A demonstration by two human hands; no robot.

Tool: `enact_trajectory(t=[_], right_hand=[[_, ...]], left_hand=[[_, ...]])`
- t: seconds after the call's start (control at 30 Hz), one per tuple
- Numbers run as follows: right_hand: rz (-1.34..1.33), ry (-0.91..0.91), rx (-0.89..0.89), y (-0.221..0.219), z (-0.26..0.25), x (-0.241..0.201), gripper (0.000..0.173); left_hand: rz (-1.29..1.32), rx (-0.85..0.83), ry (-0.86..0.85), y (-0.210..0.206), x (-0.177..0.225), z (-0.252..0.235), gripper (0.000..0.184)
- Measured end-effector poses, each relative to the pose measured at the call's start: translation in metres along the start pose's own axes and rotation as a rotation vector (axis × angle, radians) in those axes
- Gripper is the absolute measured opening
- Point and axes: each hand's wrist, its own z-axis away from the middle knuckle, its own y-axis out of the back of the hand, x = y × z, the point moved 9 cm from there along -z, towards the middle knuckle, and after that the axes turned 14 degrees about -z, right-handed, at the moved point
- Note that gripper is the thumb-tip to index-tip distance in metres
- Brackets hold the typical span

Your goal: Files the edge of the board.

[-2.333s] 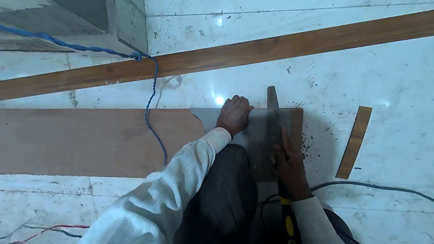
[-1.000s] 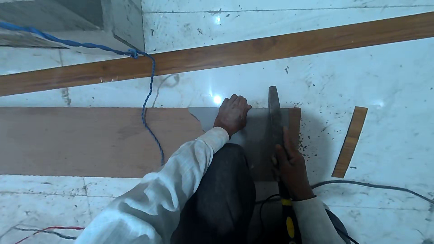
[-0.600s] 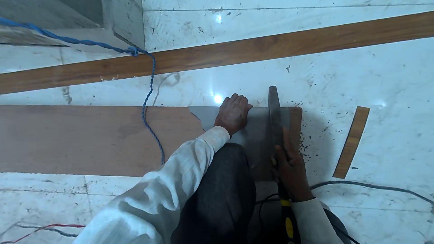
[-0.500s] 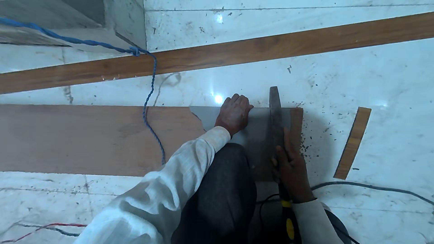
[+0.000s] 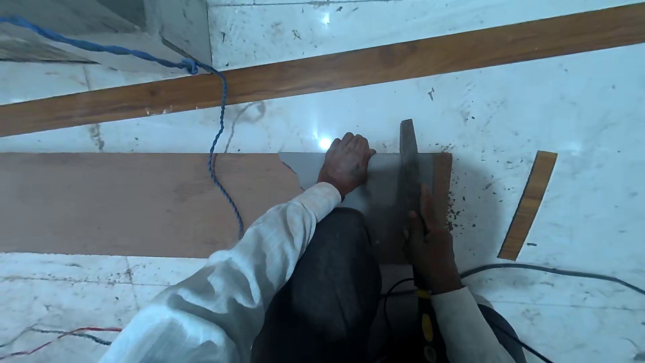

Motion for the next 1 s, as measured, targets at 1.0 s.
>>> enact_trajectory(t=[1.0], right_hand=[[0.005,0.08,0.365,0.033,-0.002,0.002,0.096]], left_hand=[[0.066,0.154,-0.003,0.006,-0.008,0.009,0.02]])
